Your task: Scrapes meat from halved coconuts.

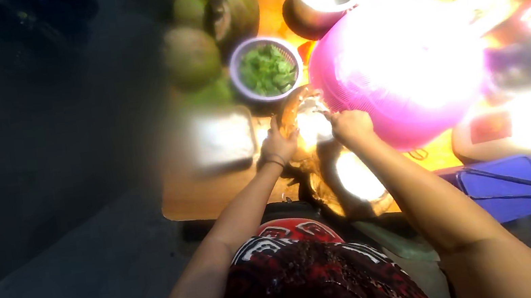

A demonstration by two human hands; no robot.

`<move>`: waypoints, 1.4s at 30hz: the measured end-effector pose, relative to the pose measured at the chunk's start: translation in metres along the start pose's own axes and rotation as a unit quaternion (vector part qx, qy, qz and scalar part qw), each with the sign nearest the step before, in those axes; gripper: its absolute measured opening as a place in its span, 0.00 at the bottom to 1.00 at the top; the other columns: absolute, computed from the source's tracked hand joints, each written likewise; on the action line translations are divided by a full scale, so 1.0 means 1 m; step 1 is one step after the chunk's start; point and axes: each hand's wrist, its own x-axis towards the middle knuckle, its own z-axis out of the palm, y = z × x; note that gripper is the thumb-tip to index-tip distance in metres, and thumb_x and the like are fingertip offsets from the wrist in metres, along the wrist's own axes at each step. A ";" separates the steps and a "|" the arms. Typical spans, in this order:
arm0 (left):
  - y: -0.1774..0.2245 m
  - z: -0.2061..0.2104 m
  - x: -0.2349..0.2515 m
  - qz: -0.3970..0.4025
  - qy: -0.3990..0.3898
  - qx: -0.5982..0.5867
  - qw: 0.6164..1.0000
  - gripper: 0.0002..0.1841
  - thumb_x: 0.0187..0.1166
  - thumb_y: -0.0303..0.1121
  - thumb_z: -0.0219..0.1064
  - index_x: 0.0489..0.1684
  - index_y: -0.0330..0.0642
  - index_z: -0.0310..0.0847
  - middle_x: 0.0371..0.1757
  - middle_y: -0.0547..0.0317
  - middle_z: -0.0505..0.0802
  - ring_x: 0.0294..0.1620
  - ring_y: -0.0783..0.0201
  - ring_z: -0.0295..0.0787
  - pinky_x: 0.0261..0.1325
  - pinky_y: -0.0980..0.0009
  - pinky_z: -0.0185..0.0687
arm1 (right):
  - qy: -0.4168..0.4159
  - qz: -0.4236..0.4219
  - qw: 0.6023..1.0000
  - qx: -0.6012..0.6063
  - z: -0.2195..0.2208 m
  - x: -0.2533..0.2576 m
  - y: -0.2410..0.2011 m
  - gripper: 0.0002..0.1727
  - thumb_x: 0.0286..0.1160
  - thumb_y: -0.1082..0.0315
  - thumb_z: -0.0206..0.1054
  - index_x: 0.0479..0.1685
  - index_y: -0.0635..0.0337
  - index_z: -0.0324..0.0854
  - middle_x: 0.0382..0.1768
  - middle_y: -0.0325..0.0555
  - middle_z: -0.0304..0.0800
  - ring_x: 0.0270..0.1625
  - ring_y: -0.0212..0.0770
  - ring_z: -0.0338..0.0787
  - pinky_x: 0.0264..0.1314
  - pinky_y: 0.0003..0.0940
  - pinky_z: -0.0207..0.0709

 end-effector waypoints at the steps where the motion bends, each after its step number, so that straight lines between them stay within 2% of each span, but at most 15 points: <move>1: -0.001 -0.001 0.000 0.004 -0.002 -0.001 1.000 0.45 0.82 0.57 0.66 0.95 0.51 0.46 0.75 0.38 0.83 0.66 0.38 0.87 0.67 0.38 0.80 | -0.003 -0.005 1.000 0.002 0.009 0.000 0.003 0.24 0.88 0.72 0.55 0.82 0.57 0.75 0.58 0.73 0.88 0.61 0.75 0.88 0.54 0.71 0.79; 7: -0.003 0.001 0.001 0.002 -0.004 -0.005 1.000 0.45 0.81 0.57 0.66 0.96 0.53 0.46 0.76 0.39 0.82 0.67 0.38 0.86 0.67 0.38 0.79 | -0.067 0.002 0.998 -0.021 0.001 -0.012 0.001 0.15 0.86 0.68 0.60 0.62 0.64 0.86 0.59 0.69 0.89 0.64 0.70 0.88 0.58 0.71 0.79; 11: -0.004 0.001 0.002 0.004 -0.004 -0.007 1.000 0.45 0.81 0.58 0.66 0.96 0.53 0.46 0.76 0.39 0.82 0.68 0.39 0.86 0.67 0.38 0.79 | 0.006 -0.008 1.000 -0.021 -0.002 0.005 0.003 0.30 0.87 0.73 0.54 0.89 0.47 0.68 0.59 0.73 0.87 0.60 0.74 0.88 0.53 0.69 0.79; 15: 0.001 -0.001 0.000 0.004 -0.010 0.000 1.000 0.45 0.82 0.56 0.66 0.96 0.51 0.46 0.77 0.39 0.82 0.68 0.39 0.86 0.68 0.39 0.79 | -0.031 -0.013 0.999 -0.023 0.019 -0.008 0.018 0.25 0.90 0.68 0.56 0.85 0.55 0.71 0.59 0.73 0.88 0.62 0.74 0.88 0.55 0.69 0.79; 18: 0.001 -0.001 -0.001 -0.001 -0.006 -0.007 1.000 0.45 0.82 0.55 0.67 0.96 0.53 0.46 0.76 0.39 0.82 0.68 0.39 0.85 0.68 0.39 0.79 | -0.062 0.002 0.998 -0.031 0.006 -0.015 0.008 0.18 0.90 0.67 0.56 0.68 0.64 0.83 0.59 0.69 0.89 0.64 0.70 0.88 0.57 0.69 0.79; 19: 0.000 -0.001 -0.001 -0.001 -0.003 -0.006 1.000 0.45 0.82 0.56 0.66 0.96 0.53 0.46 0.76 0.39 0.82 0.68 0.39 0.85 0.68 0.39 0.79 | -0.055 0.001 0.998 -0.028 0.001 -0.013 0.005 0.18 0.89 0.68 0.56 0.68 0.62 0.83 0.59 0.69 0.89 0.64 0.71 0.88 0.56 0.70 0.79; 22: 0.000 0.001 0.000 0.001 -0.004 -0.003 1.000 0.45 0.81 0.56 0.66 0.95 0.52 0.46 0.76 0.39 0.82 0.67 0.39 0.86 0.68 0.40 0.79 | -0.002 -0.003 1.000 -0.021 0.000 0.000 0.009 0.29 0.87 0.72 0.55 0.88 0.48 0.69 0.57 0.72 0.89 0.60 0.73 0.89 0.52 0.69 0.79; 24: 0.001 -0.001 0.001 -0.001 -0.012 0.005 1.000 0.45 0.82 0.56 0.65 0.96 0.51 0.45 0.78 0.39 0.81 0.67 0.39 0.86 0.67 0.40 0.80 | -0.010 -0.002 1.000 -0.022 0.014 0.002 0.016 0.30 0.87 0.70 0.57 0.90 0.47 0.66 0.57 0.72 0.89 0.60 0.74 0.89 0.53 0.69 0.80; 27: 0.004 -0.003 0.000 -0.002 -0.015 -0.001 1.000 0.46 0.82 0.56 0.66 0.96 0.52 0.45 0.78 0.38 0.81 0.68 0.38 0.86 0.68 0.39 0.79 | -0.062 0.000 0.998 -0.012 0.014 -0.011 0.019 0.22 0.91 0.66 0.56 0.79 0.57 0.78 0.62 0.70 0.88 0.67 0.71 0.86 0.60 0.71 0.77; 30: 0.001 -0.002 -0.001 -0.003 -0.009 -0.009 1.000 0.45 0.81 0.56 0.67 0.96 0.51 0.45 0.77 0.38 0.81 0.69 0.38 0.85 0.69 0.39 0.78 | -0.070 -0.003 0.997 -0.026 -0.007 -0.014 0.010 0.16 0.88 0.68 0.57 0.61 0.65 0.86 0.58 0.69 0.89 0.65 0.70 0.88 0.58 0.71 0.78; 33: 0.000 0.000 0.000 0.000 -0.009 -0.010 1.000 0.46 0.81 0.57 0.66 0.96 0.52 0.45 0.77 0.37 0.81 0.69 0.38 0.85 0.69 0.38 0.78 | 0.005 -0.019 0.999 -0.033 -0.009 -0.001 0.009 0.26 0.89 0.72 0.53 0.84 0.51 0.73 0.55 0.73 0.89 0.59 0.74 0.89 0.50 0.69 0.79; 35: 0.001 -0.002 0.000 -0.004 -0.014 -0.005 1.000 0.46 0.82 0.57 0.66 0.96 0.52 0.44 0.77 0.38 0.82 0.69 0.38 0.85 0.69 0.39 0.78 | 0.017 -0.028 0.999 -0.038 0.008 0.006 0.019 0.30 0.87 0.73 0.55 0.89 0.47 0.68 0.55 0.74 0.88 0.57 0.75 0.89 0.49 0.69 0.80; 38: 0.003 -0.002 -0.002 -0.004 -0.013 -0.005 1.000 0.46 0.81 0.57 0.67 0.96 0.52 0.45 0.76 0.38 0.82 0.68 0.38 0.86 0.68 0.39 0.79 | -0.041 -0.017 0.998 -0.037 0.018 -0.009 0.026 0.22 0.90 0.68 0.55 0.79 0.56 0.78 0.58 0.71 0.89 0.63 0.72 0.88 0.56 0.69 0.79; 40: 0.003 -0.001 -0.002 -0.006 -0.009 -0.005 1.000 0.45 0.81 0.56 0.67 0.96 0.53 0.45 0.77 0.38 0.82 0.68 0.38 0.86 0.68 0.39 0.78 | -0.074 -0.003 0.997 -0.038 0.005 -0.015 0.017 0.17 0.89 0.66 0.56 0.63 0.64 0.86 0.59 0.69 0.89 0.65 0.70 0.87 0.59 0.70 0.78; 42: 0.000 0.000 -0.002 -0.005 -0.006 -0.001 1.000 0.46 0.81 0.56 0.67 0.96 0.53 0.45 0.76 0.38 0.82 0.67 0.39 0.87 0.68 0.39 0.80 | -0.057 -0.006 0.998 -0.029 -0.007 -0.013 0.010 0.17 0.90 0.67 0.56 0.63 0.65 0.85 0.58 0.70 0.89 0.64 0.72 0.88 0.57 0.72 0.78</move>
